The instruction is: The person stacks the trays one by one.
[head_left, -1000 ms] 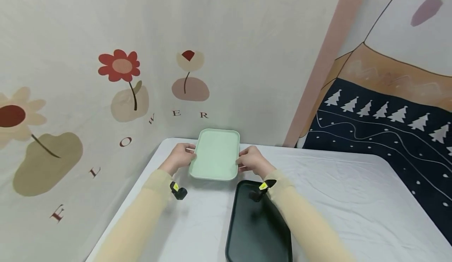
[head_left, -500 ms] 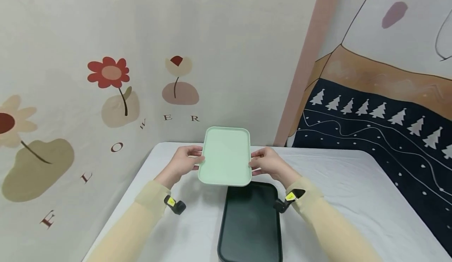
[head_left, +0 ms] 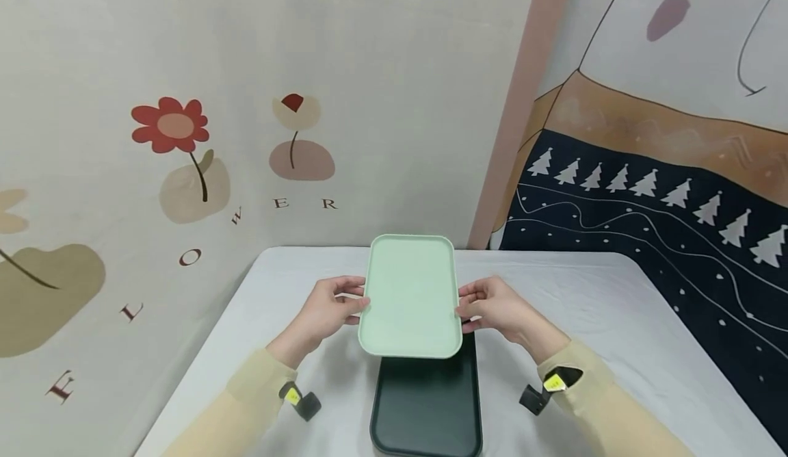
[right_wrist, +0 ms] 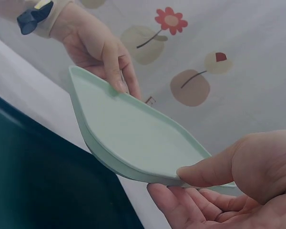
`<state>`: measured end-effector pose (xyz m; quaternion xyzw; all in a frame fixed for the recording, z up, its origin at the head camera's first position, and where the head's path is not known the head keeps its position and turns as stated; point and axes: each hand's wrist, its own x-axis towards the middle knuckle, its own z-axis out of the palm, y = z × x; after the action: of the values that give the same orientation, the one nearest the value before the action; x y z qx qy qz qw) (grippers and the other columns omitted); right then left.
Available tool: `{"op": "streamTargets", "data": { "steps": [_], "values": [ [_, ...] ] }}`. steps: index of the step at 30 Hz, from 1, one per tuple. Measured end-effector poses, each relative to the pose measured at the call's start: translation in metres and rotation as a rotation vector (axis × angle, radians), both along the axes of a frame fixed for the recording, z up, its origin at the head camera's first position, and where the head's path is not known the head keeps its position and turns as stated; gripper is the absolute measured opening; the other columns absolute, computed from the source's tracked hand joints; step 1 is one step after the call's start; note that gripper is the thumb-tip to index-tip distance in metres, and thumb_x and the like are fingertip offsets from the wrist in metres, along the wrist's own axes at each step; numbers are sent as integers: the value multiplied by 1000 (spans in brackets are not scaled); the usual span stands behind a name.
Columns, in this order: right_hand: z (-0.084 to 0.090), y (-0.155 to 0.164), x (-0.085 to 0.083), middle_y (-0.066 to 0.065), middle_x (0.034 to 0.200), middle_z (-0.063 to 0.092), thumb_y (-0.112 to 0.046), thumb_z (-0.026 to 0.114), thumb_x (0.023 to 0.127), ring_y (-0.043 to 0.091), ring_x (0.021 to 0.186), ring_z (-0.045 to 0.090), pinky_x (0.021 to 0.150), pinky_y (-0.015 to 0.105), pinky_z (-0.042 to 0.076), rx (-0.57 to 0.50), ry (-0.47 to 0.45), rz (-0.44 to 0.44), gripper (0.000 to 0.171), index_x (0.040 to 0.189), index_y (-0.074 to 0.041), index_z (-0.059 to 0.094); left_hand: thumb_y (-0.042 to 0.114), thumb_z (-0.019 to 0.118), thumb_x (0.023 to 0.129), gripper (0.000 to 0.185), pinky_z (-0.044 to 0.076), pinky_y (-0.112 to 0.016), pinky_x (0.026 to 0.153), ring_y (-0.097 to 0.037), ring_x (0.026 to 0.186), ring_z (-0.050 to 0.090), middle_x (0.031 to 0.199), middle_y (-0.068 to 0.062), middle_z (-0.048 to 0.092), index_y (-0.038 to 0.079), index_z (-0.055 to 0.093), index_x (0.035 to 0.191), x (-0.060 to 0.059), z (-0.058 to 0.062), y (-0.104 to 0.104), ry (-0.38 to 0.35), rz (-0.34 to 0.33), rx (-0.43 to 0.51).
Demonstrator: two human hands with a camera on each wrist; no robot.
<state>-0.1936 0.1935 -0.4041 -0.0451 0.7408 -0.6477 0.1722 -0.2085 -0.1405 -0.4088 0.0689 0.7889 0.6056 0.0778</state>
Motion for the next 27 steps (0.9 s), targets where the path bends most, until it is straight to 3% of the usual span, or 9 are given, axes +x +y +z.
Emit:
{"op": "streamTargets", "data": {
  "steps": [13,27],
  "values": [
    [-12,15,40,19,103,58,2,71,96,27,89,68,79,46,65,-38,-12,19,43,129,17,48,2,77,96,39,65,-42,75,-23,90,71,115,-15,64,-2,67,134,31,-12,11,-21,-40,33],
    [-26,27,65,17,100,59,0,74,94,26,85,68,76,44,65,-64,-63,19,43,126,17,50,4,78,94,45,65,-45,75,-23,89,71,117,-16,64,-6,64,136,51,-29,16,-55,-97,59]
  ]
}}
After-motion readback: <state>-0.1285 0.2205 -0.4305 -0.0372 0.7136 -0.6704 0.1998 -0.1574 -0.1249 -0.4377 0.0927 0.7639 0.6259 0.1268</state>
